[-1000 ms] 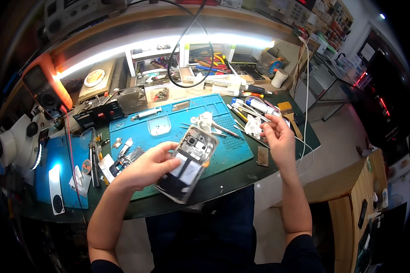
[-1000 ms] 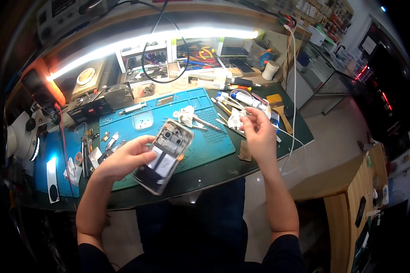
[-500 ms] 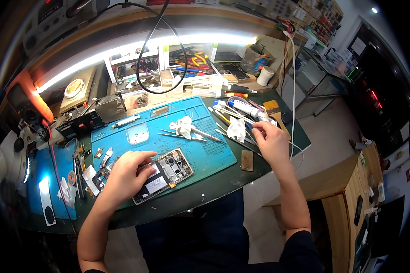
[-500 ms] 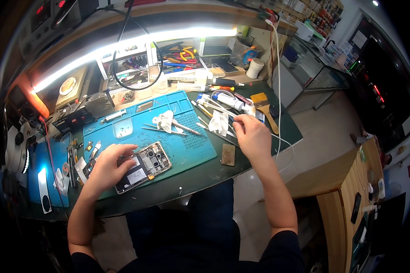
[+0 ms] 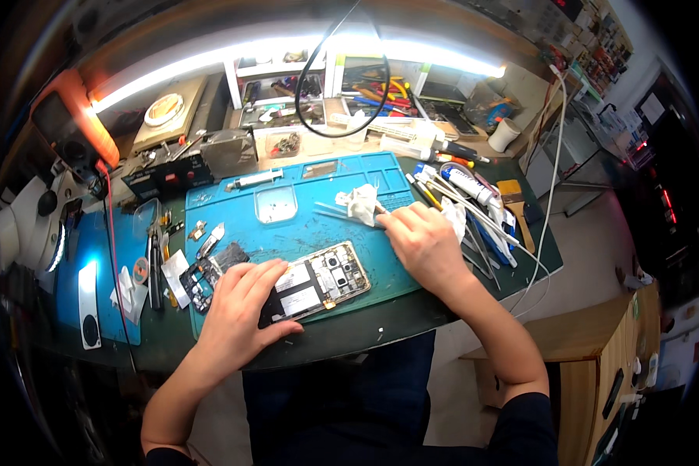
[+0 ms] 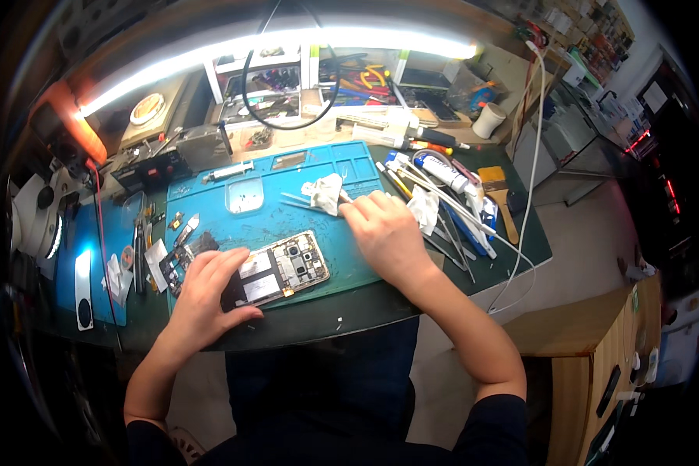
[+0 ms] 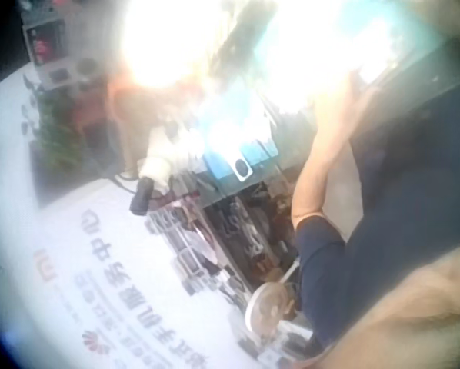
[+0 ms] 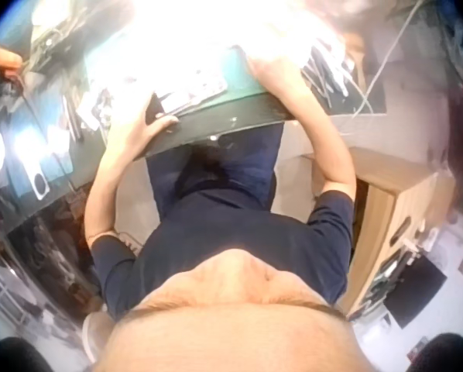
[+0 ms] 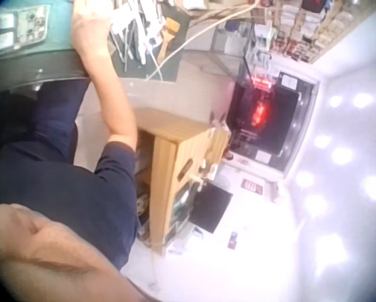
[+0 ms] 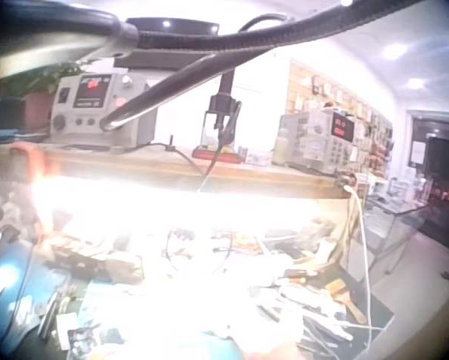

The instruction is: The person disassembles a smartphone on a workbench, removes the camera module, and uses a screwdriver and tweezers to adjust internal components. The person then wipes the back of the phone with a cloth and continues to manipulate the internal parts before placing the camera module back into position.

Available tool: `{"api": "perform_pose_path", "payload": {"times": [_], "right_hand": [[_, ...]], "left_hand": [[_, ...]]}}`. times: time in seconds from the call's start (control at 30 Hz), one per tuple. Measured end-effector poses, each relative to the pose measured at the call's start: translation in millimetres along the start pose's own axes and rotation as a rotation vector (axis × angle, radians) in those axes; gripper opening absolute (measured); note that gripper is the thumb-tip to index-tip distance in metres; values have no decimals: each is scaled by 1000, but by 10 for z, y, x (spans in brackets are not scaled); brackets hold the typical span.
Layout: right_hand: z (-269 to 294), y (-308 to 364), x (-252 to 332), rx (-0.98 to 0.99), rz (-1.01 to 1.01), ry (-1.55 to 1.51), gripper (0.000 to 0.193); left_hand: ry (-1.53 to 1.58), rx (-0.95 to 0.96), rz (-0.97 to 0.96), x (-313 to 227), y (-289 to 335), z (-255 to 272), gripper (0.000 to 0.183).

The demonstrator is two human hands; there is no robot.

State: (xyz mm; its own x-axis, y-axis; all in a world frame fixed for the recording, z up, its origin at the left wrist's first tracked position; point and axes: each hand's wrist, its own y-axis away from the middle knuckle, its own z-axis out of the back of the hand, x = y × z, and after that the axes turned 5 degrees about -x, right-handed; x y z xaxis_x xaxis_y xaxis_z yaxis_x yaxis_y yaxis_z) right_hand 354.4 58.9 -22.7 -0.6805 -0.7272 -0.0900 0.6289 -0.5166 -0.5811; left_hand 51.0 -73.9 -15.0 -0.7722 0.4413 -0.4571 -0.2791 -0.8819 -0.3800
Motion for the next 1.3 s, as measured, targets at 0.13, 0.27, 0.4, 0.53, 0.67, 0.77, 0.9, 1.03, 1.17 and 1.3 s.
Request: {"api": "perform_pose_path", "payload": {"times": [0.13,0.27,0.4,0.53,0.67,0.77,0.9,1.03,1.17,1.3], "right_hand": [[211,-42,-4,-156,-40,-227,27],[666,-39,109,-321,-338,-500,33],[729,115,151,-239,-388,-526,28],[732,334,202,80,-539,-449,13],[712,441,496,-16,-423,-438,28],[536,427,733,-59,-161,-646,43],[312,316,933,-133,-82,-646,42],[212,321,974,-118,-97,-633,37],[198,319,975,-90,-119,-618,37],[193,304,973,-80,-127,-608,36]], "left_hand": [[84,18,4,98,-32,30,79],[-15,-27,-40,35,1,-32,68],[-86,-56,-110,-86,-15,-79,56],[-92,9,-122,-121,19,-133,56],[-101,9,-112,-121,12,-166,57],[-100,3,-111,-113,2,-200,58],[-50,-6,-119,-71,14,-197,59],[-59,-16,-115,-43,38,-213,55],[-63,-4,-111,-66,34,-223,60],[-66,17,-99,-85,24,-207,60]]}}
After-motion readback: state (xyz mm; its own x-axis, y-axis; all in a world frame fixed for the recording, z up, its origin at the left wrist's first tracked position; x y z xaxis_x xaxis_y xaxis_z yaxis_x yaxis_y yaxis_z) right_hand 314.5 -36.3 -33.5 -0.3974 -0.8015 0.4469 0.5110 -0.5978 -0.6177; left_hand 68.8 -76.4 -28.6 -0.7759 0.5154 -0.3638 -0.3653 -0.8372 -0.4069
